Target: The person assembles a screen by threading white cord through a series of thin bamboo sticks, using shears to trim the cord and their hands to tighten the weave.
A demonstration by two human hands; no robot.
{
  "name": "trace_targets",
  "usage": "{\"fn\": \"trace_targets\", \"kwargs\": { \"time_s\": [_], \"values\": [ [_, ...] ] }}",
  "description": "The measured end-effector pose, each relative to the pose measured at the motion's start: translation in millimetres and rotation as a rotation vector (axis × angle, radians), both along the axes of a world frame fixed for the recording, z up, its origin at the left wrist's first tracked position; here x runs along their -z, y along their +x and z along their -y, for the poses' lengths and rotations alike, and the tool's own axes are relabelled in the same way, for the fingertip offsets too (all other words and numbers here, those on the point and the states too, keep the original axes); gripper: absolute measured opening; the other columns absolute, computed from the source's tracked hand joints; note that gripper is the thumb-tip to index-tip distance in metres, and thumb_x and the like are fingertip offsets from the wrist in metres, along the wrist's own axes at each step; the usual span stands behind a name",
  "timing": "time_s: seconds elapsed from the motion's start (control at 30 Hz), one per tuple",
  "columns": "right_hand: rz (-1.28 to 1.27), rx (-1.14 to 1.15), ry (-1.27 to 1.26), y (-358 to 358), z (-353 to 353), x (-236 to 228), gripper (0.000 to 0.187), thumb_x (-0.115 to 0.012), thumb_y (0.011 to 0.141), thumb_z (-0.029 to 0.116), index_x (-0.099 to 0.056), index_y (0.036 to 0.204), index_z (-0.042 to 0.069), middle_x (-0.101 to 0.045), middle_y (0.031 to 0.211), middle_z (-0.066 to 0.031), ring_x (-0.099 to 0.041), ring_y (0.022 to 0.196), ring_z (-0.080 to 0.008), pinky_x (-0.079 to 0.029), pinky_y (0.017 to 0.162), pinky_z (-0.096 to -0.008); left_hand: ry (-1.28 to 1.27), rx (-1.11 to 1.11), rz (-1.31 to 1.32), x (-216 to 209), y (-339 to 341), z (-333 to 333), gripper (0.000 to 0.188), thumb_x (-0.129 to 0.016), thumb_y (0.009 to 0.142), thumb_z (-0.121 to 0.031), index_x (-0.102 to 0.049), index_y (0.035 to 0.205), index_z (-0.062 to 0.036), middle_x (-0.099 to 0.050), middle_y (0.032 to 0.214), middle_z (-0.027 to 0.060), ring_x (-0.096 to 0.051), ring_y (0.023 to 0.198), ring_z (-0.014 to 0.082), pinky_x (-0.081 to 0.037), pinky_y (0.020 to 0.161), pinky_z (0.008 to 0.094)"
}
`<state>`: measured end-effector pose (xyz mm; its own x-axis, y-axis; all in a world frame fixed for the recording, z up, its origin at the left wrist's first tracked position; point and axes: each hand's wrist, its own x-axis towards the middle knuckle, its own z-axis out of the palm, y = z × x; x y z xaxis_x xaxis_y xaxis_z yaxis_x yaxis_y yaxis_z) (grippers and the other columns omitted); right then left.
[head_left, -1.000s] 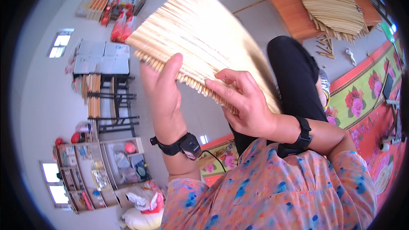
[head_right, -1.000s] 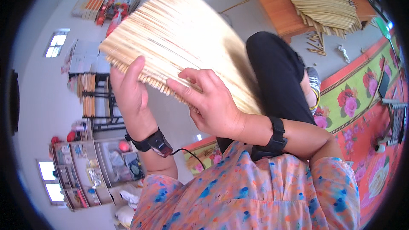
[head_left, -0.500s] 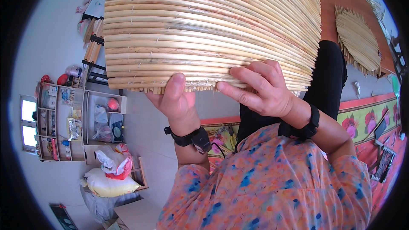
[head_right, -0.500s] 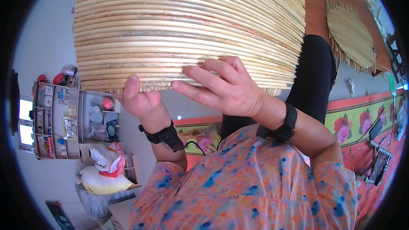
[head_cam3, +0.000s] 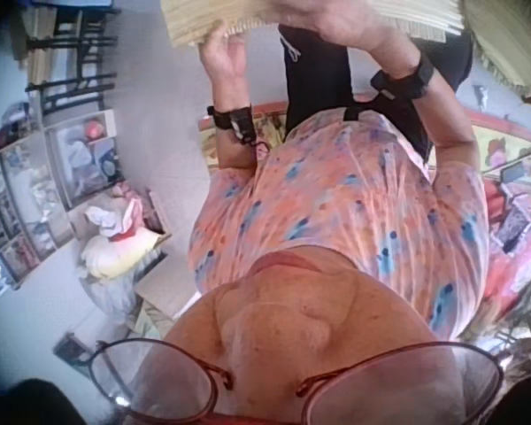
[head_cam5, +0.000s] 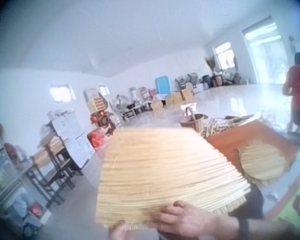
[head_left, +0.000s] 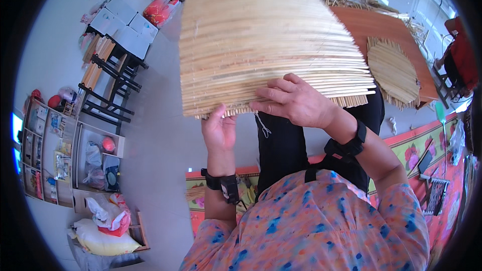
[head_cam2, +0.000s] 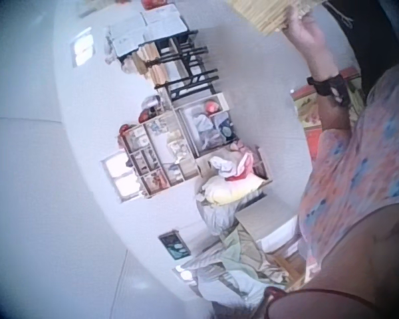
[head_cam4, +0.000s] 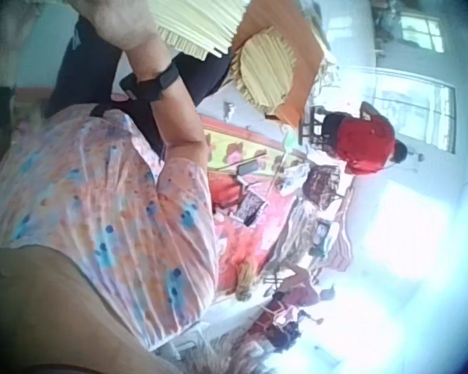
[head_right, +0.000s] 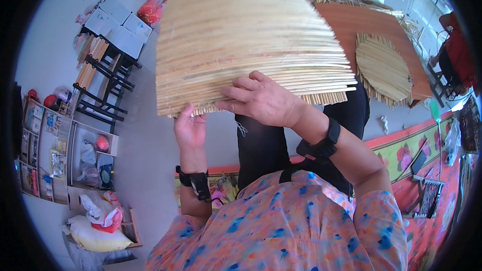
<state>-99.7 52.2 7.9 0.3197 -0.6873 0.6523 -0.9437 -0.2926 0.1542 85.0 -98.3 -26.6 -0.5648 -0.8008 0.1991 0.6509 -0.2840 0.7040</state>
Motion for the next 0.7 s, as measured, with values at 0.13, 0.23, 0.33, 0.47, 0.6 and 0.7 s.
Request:
{"fn": "trace_targets", "kwargs": {
  "time_s": [0.13, 0.23, 0.33, 0.47, 0.6, 0.7],
  "values": [
    [0.006, 0.014, 0.087, -24, 9, 33, 0.039, -0.055, 0.084, 0.019, -0.063, 0.122, 0.026, -0.059, 0.120, 0.0038, -0.054, 0.107, -0.0184, -0.046, 0.088, -0.0341, 0.164, -0.054, -0.009, 51, -20, -1, 0.043, -0.057, 0.086, 0.000, -0.049, 0.129, -0.0026, -0.059, 0.120, 0.0117, -0.062, 0.104, 0.0242, -0.056, 0.085, 0.0385],
    [0.031, 0.003, 0.131, -32, 11, 53, 0.049, -0.056, 0.080, 0.012, -0.061, 0.126, 0.026, -0.059, 0.126, 0.0022, -0.055, 0.109, -0.0214, -0.046, 0.092, -0.0368, 0.274, -0.092, 0.003, 71, -26, -18, 0.040, -0.057, 0.086, 0.000, -0.051, 0.125, -0.0012, -0.059, 0.118, 0.0118, -0.063, 0.103, 0.0234, -0.056, 0.085, 0.0369],
    [0.051, -0.012, 0.163, -37, 10, 65, 0.045, -0.057, 0.081, 0.014, -0.063, 0.123, 0.027, -0.060, 0.124, 0.0031, -0.055, 0.110, -0.0208, -0.045, 0.093, -0.0371, 0.382, -0.115, -0.007, 87, -31, -31, 0.036, -0.057, 0.088, -0.001, -0.051, 0.124, 0.0002, -0.058, 0.120, 0.0119, -0.061, 0.107, 0.0233, -0.054, 0.090, 0.0367],
    [0.042, 0.000, 0.202, -45, 9, 76, 0.042, -0.057, 0.081, 0.015, -0.064, 0.121, 0.027, -0.061, 0.124, 0.0040, -0.055, 0.110, -0.0204, -0.044, 0.094, -0.0378, 0.447, -0.103, -0.004, 106, -38, -40, 0.036, -0.057, 0.089, -0.002, -0.051, 0.124, 0.0008, -0.058, 0.121, 0.0117, -0.058, 0.110, 0.0231, -0.051, 0.095, 0.0369],
    [0.045, -0.018, 0.225, -54, 12, 84, 0.041, -0.057, 0.081, 0.016, -0.065, 0.120, 0.027, -0.060, 0.125, 0.0049, -0.055, 0.111, -0.0206, -0.043, 0.094, -0.0376, 0.498, -0.082, -0.022, 117, -46, -43, 0.035, -0.056, 0.090, -0.004, -0.050, 0.124, 0.0014, -0.058, 0.123, 0.0130, -0.058, 0.112, 0.0233, -0.050, 0.097, 0.0359],
    [0.059, -0.023, 0.222, -59, 10, 92, 0.040, -0.058, 0.080, 0.015, -0.066, 0.118, 0.025, -0.060, 0.125, 0.0034, -0.055, 0.111, -0.0210, -0.043, 0.094, -0.0379, 0.485, -0.057, -0.028, 118, -49, -52, 0.034, -0.054, 0.093, -0.007, -0.050, 0.126, 0.0010, -0.057, 0.124, 0.0121, -0.057, 0.114, 0.0223, -0.048, 0.100, 0.0353]
  ]
}}
